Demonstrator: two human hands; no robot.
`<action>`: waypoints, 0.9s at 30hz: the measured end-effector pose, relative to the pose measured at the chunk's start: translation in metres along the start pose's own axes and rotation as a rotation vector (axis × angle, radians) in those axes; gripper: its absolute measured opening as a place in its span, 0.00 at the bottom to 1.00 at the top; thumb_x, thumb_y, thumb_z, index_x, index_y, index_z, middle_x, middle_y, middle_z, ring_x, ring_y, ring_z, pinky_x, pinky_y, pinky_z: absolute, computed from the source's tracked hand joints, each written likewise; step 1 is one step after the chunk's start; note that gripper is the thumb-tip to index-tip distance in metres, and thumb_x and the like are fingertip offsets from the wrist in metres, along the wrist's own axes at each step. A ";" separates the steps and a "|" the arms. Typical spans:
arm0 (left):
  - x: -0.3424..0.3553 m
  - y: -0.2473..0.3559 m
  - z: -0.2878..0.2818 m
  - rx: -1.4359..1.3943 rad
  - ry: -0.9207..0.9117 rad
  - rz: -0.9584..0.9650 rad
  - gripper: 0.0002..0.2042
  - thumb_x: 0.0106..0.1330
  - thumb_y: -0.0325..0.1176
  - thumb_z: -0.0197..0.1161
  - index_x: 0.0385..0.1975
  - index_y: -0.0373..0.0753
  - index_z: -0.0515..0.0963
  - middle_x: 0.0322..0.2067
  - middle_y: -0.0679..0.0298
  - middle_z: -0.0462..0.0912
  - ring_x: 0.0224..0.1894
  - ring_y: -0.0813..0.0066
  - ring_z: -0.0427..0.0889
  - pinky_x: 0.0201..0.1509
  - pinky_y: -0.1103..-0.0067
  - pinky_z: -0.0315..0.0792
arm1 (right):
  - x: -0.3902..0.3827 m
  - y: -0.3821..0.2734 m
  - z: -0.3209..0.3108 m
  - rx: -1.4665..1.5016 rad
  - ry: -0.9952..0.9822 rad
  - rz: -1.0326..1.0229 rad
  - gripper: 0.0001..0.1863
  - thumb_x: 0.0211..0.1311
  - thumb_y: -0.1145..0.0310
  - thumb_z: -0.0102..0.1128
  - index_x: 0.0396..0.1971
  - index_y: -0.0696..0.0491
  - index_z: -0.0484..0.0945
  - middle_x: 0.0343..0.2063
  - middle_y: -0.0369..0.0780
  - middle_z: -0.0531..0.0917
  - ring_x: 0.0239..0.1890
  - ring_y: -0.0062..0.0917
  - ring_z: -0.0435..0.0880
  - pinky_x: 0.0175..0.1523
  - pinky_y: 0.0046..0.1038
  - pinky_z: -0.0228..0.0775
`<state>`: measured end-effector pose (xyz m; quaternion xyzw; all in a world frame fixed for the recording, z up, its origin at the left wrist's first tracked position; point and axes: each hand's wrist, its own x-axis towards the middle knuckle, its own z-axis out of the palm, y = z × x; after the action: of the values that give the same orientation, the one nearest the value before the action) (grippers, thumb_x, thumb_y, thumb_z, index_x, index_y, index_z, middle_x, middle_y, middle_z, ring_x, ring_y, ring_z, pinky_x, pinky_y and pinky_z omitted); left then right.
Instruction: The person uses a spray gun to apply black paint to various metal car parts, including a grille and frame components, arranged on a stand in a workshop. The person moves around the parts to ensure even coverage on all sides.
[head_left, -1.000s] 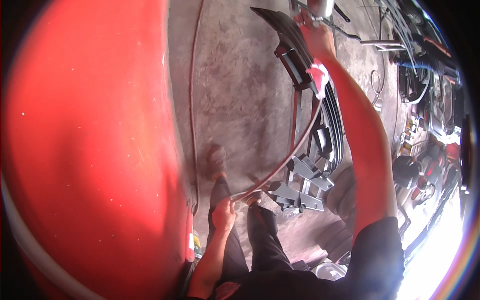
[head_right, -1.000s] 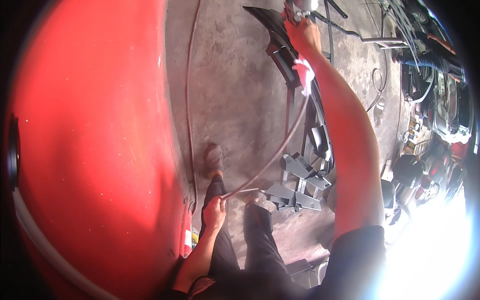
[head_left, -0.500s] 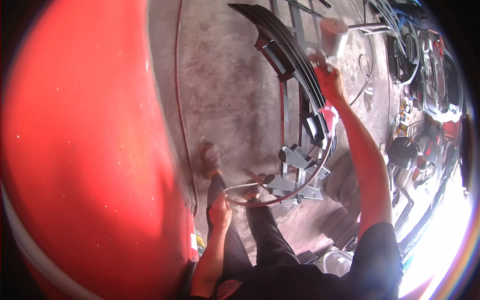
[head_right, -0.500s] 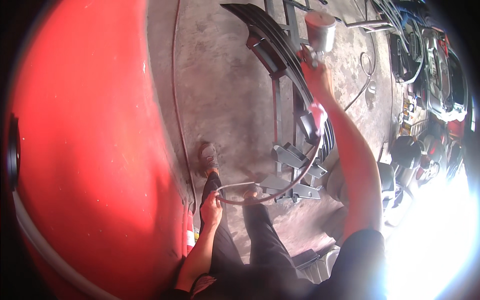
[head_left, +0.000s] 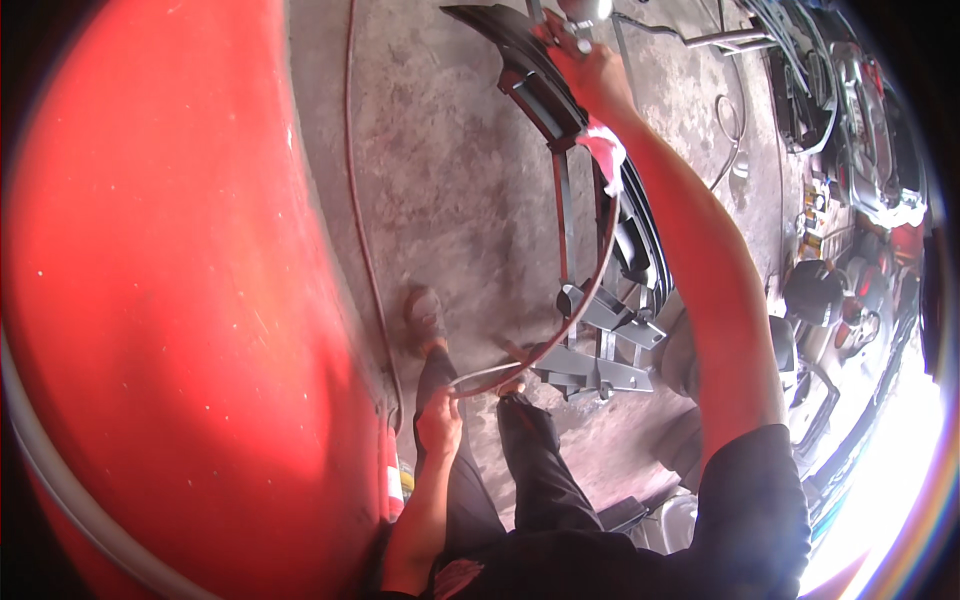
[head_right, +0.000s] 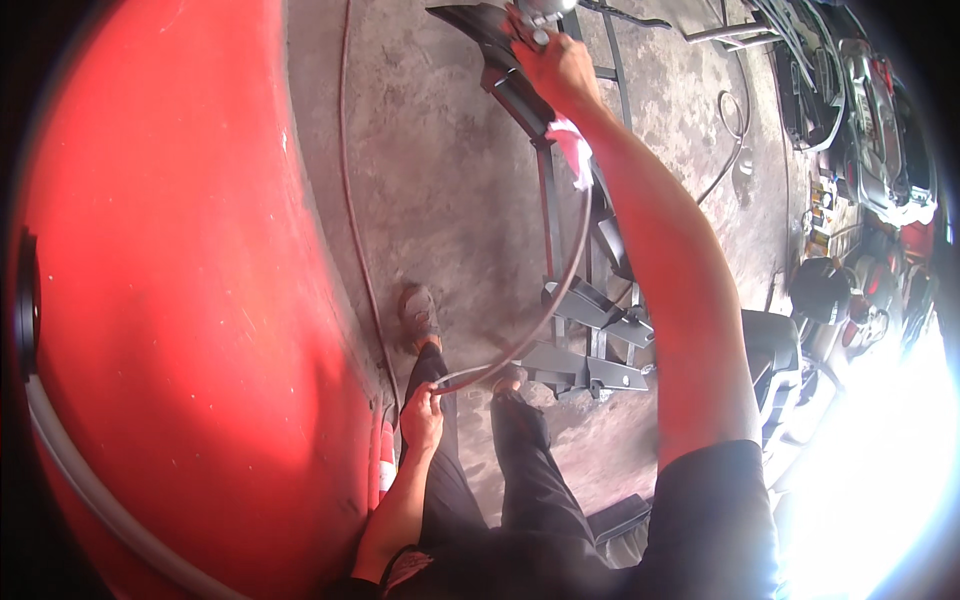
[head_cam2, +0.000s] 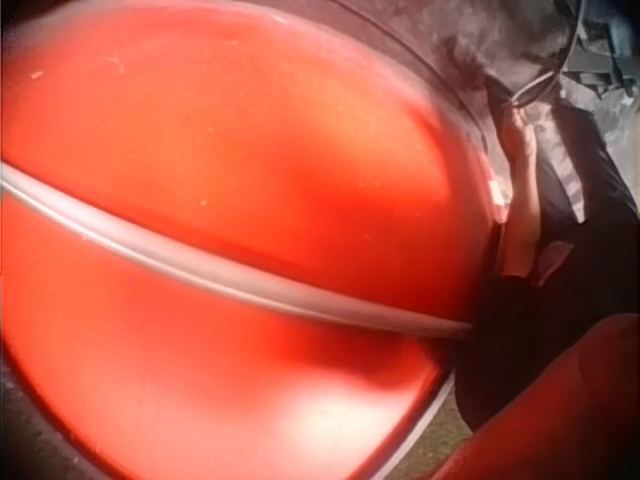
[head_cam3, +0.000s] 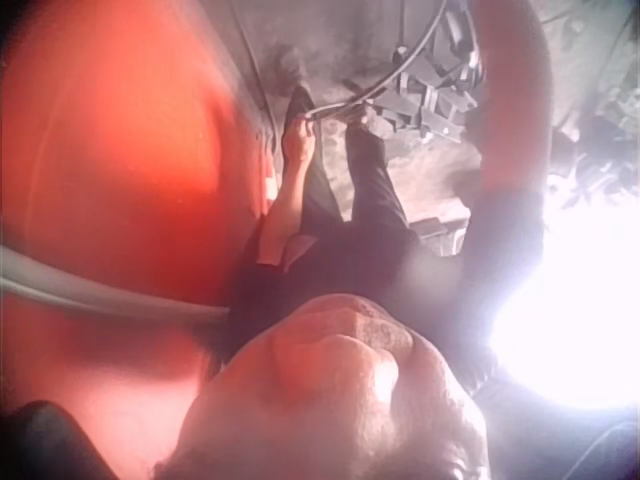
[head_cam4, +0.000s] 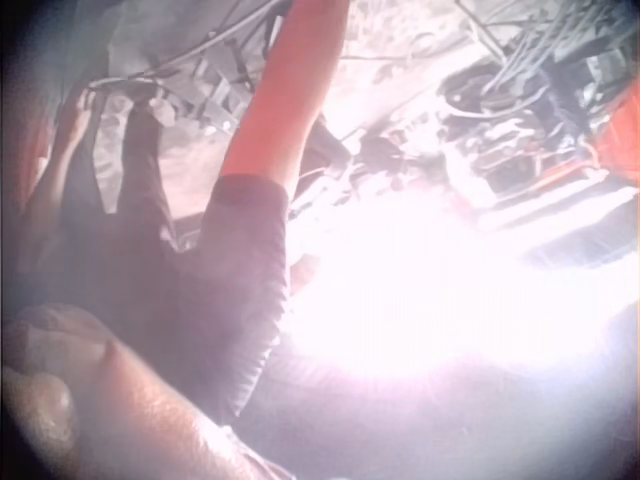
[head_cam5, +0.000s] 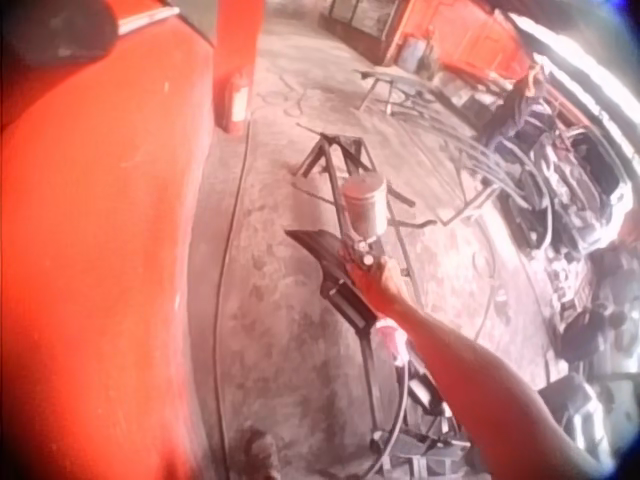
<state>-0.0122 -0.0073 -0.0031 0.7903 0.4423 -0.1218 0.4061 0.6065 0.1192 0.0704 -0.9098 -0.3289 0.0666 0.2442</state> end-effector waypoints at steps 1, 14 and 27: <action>0.000 0.003 -0.002 -0.003 -0.008 -0.007 0.08 0.70 0.33 0.64 0.47 0.45 0.82 0.42 0.59 0.87 0.44 0.53 0.86 0.47 0.62 0.79 | 0.005 -0.006 -0.001 0.024 -0.020 0.010 0.21 0.65 0.50 0.66 0.49 0.50 0.86 0.31 0.53 0.88 0.40 0.52 0.88 0.46 0.45 0.78; -0.014 -0.005 0.007 -0.009 -0.052 0.077 0.11 0.69 0.30 0.63 0.49 0.43 0.82 0.53 0.60 0.86 0.54 0.58 0.85 0.58 0.67 0.78 | -0.170 0.071 -0.094 -0.047 -0.146 0.296 0.19 0.67 0.55 0.66 0.50 0.53 0.85 0.20 0.53 0.83 0.25 0.43 0.86 0.36 0.40 0.76; -0.032 -0.007 0.016 -0.023 -0.072 0.169 0.13 0.65 0.28 0.66 0.50 0.43 0.82 0.54 0.61 0.86 0.55 0.59 0.85 0.59 0.67 0.79 | -0.226 0.091 -0.116 -0.043 -0.064 0.287 0.15 0.68 0.58 0.66 0.45 0.54 0.85 0.24 0.55 0.84 0.30 0.53 0.86 0.37 0.44 0.76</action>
<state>-0.0335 -0.0362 0.0003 0.8152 0.3607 -0.1103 0.4396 0.5155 -0.1302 0.1186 -0.9499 -0.2046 0.1225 0.2020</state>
